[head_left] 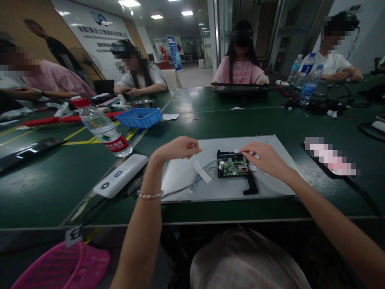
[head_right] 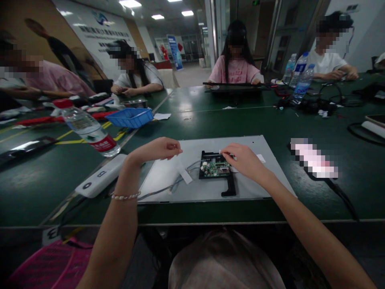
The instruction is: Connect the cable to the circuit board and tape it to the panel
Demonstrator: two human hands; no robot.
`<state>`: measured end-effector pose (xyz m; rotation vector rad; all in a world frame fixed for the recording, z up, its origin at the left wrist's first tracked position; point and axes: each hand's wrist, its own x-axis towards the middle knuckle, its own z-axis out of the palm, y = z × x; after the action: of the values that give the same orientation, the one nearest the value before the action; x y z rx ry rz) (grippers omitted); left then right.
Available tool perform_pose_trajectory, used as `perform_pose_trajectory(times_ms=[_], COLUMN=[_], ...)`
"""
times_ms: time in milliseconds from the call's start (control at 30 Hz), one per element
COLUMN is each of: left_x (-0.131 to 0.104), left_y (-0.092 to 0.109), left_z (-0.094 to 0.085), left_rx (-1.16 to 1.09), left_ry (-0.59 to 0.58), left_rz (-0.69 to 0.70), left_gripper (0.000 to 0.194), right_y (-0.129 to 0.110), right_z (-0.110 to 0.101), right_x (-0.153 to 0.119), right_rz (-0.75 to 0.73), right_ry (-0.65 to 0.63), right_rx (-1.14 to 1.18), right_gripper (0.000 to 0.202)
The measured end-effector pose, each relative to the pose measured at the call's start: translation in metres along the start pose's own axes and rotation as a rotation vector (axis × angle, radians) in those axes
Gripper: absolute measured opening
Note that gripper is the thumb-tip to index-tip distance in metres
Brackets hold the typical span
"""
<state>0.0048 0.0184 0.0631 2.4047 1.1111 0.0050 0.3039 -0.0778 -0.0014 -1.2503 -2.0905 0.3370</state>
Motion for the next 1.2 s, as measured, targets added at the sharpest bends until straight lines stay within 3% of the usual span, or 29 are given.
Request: perform_pose_trajectory(times_ms=[133, 233, 400, 567, 1200], left_x=[0.001, 0.009, 0.019, 0.021, 0.024], left_y=[0.004, 0.001, -0.005, -0.006, -0.006], left_z=[0.009, 0.02, 0.028, 0.032, 0.034], left_rx=[-0.12, -0.054, 0.017, 0.038, 0.05], left_ry=[-0.343, -0.444, -0.461, -0.434, -0.436], left_rz=[0.053, -0.006, -0.021, -0.053, -0.123], left_gripper=[0.023, 0.017, 0.019, 0.023, 0.034], right_y=[-0.021, -0.043, -0.067, -0.068, -0.074], right_z=[0.01, 0.024, 0.053, 0.072, 0.076], right_x=[0.001, 0.003, 0.01, 0.016, 0.01], right_rz=[-0.165, -0.358, -0.564, -0.628, -0.585], right_ry=[-0.131, -0.247, -0.384, -0.379, -0.348], right_rx=[-0.04, -0.115, -0.239, -0.319, -0.327], right_gripper=[0.029, 0.033, 0.032, 0.031, 0.033])
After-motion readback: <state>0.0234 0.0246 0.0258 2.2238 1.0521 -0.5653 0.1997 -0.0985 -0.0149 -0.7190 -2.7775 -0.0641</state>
